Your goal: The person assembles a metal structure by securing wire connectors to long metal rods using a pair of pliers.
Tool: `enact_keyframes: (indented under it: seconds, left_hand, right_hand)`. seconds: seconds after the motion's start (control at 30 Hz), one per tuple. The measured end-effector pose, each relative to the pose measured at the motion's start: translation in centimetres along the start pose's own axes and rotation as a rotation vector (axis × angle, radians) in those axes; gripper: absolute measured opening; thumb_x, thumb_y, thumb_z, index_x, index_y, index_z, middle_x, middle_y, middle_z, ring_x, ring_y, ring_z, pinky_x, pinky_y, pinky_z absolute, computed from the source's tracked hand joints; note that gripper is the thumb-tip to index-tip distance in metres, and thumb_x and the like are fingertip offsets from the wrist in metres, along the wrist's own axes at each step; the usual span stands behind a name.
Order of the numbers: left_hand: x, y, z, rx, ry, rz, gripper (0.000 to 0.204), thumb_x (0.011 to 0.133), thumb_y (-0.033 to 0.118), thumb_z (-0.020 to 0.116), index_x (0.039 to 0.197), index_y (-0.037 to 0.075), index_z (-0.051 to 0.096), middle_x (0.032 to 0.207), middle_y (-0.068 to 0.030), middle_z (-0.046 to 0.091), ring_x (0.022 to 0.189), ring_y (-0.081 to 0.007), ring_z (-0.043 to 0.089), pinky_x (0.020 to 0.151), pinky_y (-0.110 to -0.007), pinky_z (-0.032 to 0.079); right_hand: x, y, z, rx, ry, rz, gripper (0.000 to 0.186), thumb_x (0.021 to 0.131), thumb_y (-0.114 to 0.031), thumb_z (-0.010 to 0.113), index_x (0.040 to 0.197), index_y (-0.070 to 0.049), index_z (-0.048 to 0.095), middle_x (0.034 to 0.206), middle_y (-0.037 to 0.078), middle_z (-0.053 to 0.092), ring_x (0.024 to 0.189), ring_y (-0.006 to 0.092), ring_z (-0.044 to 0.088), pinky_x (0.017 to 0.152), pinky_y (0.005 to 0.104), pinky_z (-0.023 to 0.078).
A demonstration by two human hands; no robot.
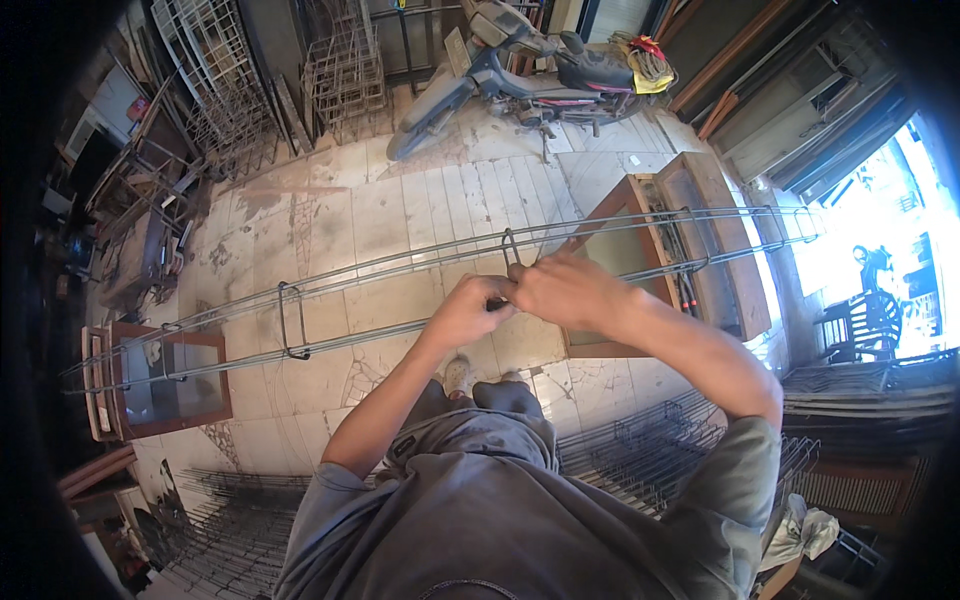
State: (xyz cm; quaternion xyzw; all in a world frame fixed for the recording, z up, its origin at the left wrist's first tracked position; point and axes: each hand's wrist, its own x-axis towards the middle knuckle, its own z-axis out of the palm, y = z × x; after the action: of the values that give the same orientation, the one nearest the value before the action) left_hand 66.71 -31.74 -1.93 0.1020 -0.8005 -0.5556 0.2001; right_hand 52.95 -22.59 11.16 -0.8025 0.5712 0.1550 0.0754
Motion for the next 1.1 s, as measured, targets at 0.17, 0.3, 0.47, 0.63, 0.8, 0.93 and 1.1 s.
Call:
enact_keyframes:
  seconds: [0.17, 0.3, 0.47, 0.63, 0.8, 0.93, 1.1]
  left_hand:
    - [0.6, 0.7, -0.3, 0.028, -0.041, -0.178, 0.023, 0.078, 0.018, 0.073, 0.091, -0.001, 0.071, 0.084, -0.0217, 0.069, 0.077, -0.037, 0.066, 0.071, -0.043, 0.051]
    - [0.6, -0.3, 0.3, 0.122, 0.037, -0.081, 0.023, 0.077, 0.015, 0.073, 0.089, -0.004, 0.068, 0.081, -0.0194, 0.069, 0.073, -0.032, 0.068, 0.069, -0.04, 0.051]
    - [0.2, 0.3, -0.2, -0.084, 0.022, -0.222, 0.014, 0.083, 0.01, 0.065, 0.088, -0.003, 0.069, 0.079, -0.0206, 0.069, 0.073, -0.0324, 0.069, 0.069, -0.038, 0.055]
    - [1.1, 0.0, 0.4, -0.205, 0.029, -0.239, 0.014, 0.085, 0.009, 0.064, 0.087, -0.005, 0.067, 0.076, -0.0167, 0.07, 0.069, -0.0256, 0.07, 0.064, -0.035, 0.055]
    - [0.9, -0.1, 0.0, -0.257, -0.002, -0.35, 0.014, 0.087, 0.008, 0.065, 0.088, -0.005, 0.068, 0.076, -0.015, 0.07, 0.063, -0.0202, 0.068, 0.061, -0.033, 0.055]
    - [1.0, -0.5, 0.0, -0.257, 0.017, -0.298, 0.012, 0.088, 0.008, 0.064, 0.088, -0.004, 0.067, 0.077, -0.0153, 0.07, 0.063, -0.0214, 0.068, 0.061, -0.033, 0.054]
    - [0.5, 0.6, 0.0, -0.064, 0.006, -0.17, 0.014, 0.089, 0.009, 0.064, 0.092, -0.004, 0.067, 0.081, -0.0141, 0.069, 0.06, -0.0194, 0.065, 0.055, -0.032, 0.049]
  right_hand:
    - [2.1, 0.1, -0.6, 0.031, -0.075, -0.006, 0.027, 0.084, -0.009, 0.058, 0.11, -0.001, 0.061, 0.098, 0.017, 0.067, 0.09, 0.0349, 0.068, 0.078, 0.0432, 0.056]
    - [2.6, 0.0, -0.5, 0.078, 0.017, -0.011, 0.016, 0.086, -0.006, 0.056, 0.098, 0.001, 0.064, 0.099, 0.018, 0.067, 0.091, 0.0353, 0.068, 0.076, 0.0449, 0.056]
    - [1.6, -0.5, 0.4, 0.426, 0.543, 0.204, 0.013, 0.085, -0.01, 0.065, 0.094, -0.002, 0.063, 0.099, 0.016, 0.063, 0.083, 0.0325, 0.067, 0.071, 0.043, 0.054]
    - [-1.0, -1.0, 8.1, 0.591, 0.78, 0.433, 0.022, 0.077, -0.012, 0.075, 0.093, -0.002, 0.063, 0.097, 0.013, 0.062, 0.079, 0.0298, 0.064, 0.07, 0.04, 0.051]
    - [-0.7, -2.6, 9.7, 0.789, 0.725, 0.471, 0.017, 0.079, -0.009, 0.073, 0.091, -0.002, 0.063, 0.092, 0.012, 0.063, 0.077, 0.0304, 0.061, 0.07, 0.0386, 0.048]
    - [-0.5, -2.7, 10.3, 0.74, 0.776, 0.463, 0.014, 0.08, -0.006, 0.072, 0.089, -0.001, 0.062, 0.089, 0.011, 0.063, 0.078, 0.0314, 0.061, 0.07, 0.0386, 0.047]
    - [-0.6, -3.4, 10.7, 0.637, 0.839, 0.503, 0.015, 0.079, -0.006, 0.073, 0.088, 0.0, 0.062, 0.091, 0.012, 0.062, 0.081, 0.0319, 0.06, 0.071, 0.0385, 0.049]
